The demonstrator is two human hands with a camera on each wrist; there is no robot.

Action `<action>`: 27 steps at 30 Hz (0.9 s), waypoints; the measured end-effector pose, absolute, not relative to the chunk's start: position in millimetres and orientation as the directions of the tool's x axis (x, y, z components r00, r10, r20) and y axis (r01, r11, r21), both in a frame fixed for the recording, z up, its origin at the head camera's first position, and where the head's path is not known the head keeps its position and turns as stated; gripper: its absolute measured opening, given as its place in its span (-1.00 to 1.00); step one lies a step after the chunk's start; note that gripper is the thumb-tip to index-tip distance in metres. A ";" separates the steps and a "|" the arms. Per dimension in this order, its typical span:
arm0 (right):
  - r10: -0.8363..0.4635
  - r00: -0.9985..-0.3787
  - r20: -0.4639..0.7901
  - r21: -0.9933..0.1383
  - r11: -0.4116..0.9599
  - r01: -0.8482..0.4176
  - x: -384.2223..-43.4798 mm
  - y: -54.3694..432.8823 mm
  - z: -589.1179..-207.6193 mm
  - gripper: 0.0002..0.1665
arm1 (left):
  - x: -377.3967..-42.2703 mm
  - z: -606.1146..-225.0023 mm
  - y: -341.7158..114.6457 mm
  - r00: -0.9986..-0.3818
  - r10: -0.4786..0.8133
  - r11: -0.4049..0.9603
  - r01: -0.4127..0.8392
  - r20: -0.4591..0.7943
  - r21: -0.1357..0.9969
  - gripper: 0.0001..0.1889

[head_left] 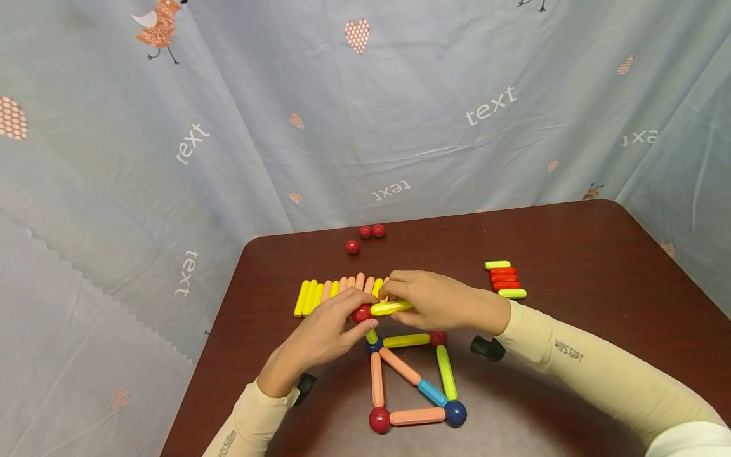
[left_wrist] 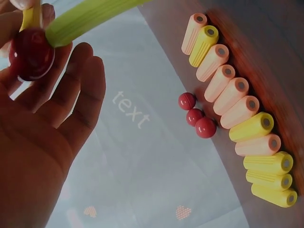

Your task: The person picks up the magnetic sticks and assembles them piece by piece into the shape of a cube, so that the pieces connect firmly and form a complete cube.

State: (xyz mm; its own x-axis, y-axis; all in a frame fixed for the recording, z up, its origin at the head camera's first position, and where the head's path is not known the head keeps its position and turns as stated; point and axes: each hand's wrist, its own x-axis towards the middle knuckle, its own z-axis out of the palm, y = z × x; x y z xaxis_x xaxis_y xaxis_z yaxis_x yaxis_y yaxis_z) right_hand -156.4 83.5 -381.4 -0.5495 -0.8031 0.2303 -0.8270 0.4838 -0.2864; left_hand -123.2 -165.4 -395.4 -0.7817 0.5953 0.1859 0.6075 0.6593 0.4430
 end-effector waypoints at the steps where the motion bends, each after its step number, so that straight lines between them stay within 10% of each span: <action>1: -0.803 -0.550 0.232 -0.294 0.481 -0.826 -156.4 83.2 -381.6 -0.60 | -123.5 -395.7 -164.5 -0.781 0.598 0.664 0.609 0.180 0.434 -0.62; 27: -0.764 -0.617 0.188 -0.360 0.531 -0.767 -160.2 104.1 -367.3 -0.54 | -122.1 -400.8 -156.3 -0.811 0.566 0.700 0.569 0.150 0.432 -0.71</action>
